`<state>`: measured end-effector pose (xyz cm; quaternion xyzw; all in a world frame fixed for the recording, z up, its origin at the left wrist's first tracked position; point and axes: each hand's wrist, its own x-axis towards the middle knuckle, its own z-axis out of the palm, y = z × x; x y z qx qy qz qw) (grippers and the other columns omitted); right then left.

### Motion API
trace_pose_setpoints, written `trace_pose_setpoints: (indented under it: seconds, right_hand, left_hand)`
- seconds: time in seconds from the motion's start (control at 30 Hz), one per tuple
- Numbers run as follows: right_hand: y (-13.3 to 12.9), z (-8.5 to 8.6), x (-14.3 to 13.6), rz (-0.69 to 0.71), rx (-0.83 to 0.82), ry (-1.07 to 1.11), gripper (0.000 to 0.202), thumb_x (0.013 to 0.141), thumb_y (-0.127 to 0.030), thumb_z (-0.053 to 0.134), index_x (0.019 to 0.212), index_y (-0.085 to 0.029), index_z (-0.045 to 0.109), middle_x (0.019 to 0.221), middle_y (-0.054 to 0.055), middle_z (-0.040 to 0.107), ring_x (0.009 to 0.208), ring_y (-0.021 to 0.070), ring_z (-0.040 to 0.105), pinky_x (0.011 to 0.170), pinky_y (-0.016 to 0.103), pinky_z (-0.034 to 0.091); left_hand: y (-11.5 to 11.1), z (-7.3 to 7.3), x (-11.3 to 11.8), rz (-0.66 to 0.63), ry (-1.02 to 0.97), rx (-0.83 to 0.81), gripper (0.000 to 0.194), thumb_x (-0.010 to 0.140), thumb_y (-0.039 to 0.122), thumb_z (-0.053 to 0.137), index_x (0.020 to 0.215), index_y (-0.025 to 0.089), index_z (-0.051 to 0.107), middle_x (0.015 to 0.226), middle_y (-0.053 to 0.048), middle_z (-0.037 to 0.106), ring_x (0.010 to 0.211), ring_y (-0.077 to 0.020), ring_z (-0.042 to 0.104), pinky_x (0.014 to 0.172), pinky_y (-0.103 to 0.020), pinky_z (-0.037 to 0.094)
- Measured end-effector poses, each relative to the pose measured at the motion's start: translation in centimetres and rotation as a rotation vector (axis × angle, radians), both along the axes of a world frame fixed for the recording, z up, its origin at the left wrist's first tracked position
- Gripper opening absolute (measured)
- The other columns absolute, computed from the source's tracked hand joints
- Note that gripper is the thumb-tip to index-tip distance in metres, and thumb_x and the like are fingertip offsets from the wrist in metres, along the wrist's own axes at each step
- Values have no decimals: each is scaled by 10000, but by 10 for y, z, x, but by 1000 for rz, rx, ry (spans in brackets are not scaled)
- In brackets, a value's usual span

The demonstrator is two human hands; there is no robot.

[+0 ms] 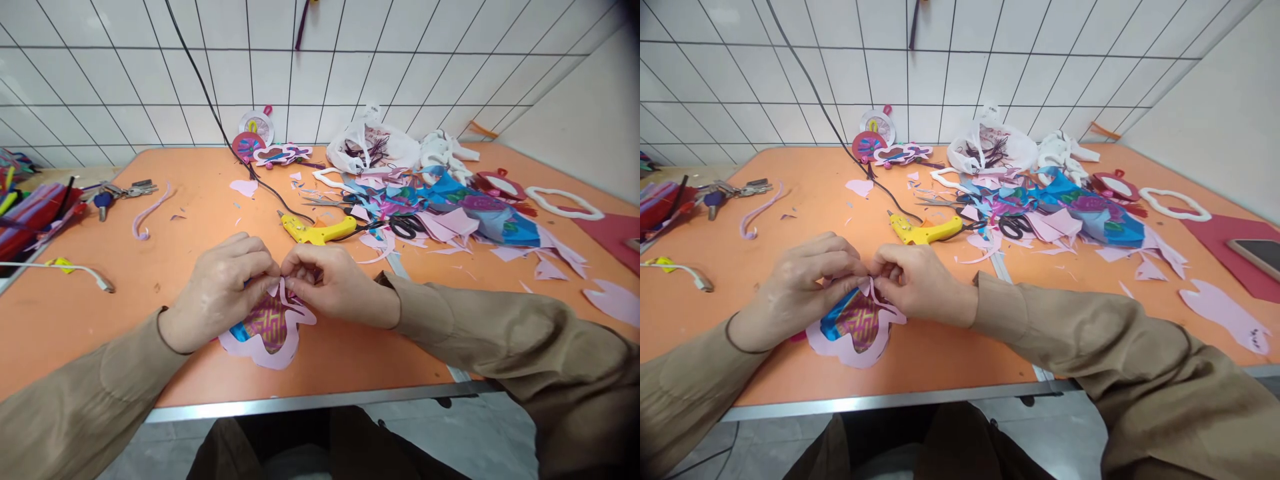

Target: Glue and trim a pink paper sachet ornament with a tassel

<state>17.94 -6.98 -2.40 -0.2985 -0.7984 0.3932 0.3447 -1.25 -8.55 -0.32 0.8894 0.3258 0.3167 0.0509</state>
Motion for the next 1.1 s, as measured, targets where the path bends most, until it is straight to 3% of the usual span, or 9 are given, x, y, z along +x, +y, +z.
trace_pose_setpoints:
  seconds: [0.37, 0.83, 1.1]
  right_hand:
    - [4, 5, 3, 28, -39, -79, 126, 762, -90, 496, 656, -156, 510, 585, -40, 480, 532, 64, 431, 509, 185, 355]
    - [6, 9, 2, 92, -323, -50, 129, 789, -88, 483, 678, -153, 498, 611, -20, 526, 578, 95, 513, 545, 215, 414]
    - [7, 6, 1, 38, -220, -91, 133, 789, -95, 489, 672, -158, 482, 606, -44, 465, 545, 73, 412, 508, 200, 338]
  left_hand:
    - [-1, 0, 1, -37, 125, 132, 194, 874, 74, 525, 735, 143, 641, 703, -56, 624, 660, -155, 513, 568, -264, 420]
    - [-3, -2, 2, -40, 192, 141, 211, 887, 56, 467, 742, 149, 587, 711, -49, 578, 656, -160, 475, 545, -271, 373]
    - [-4, 0, 1, -70, 223, 182, 223, 855, 19, 441, 740, 164, 565, 692, -39, 573, 654, -157, 468, 546, -269, 379]
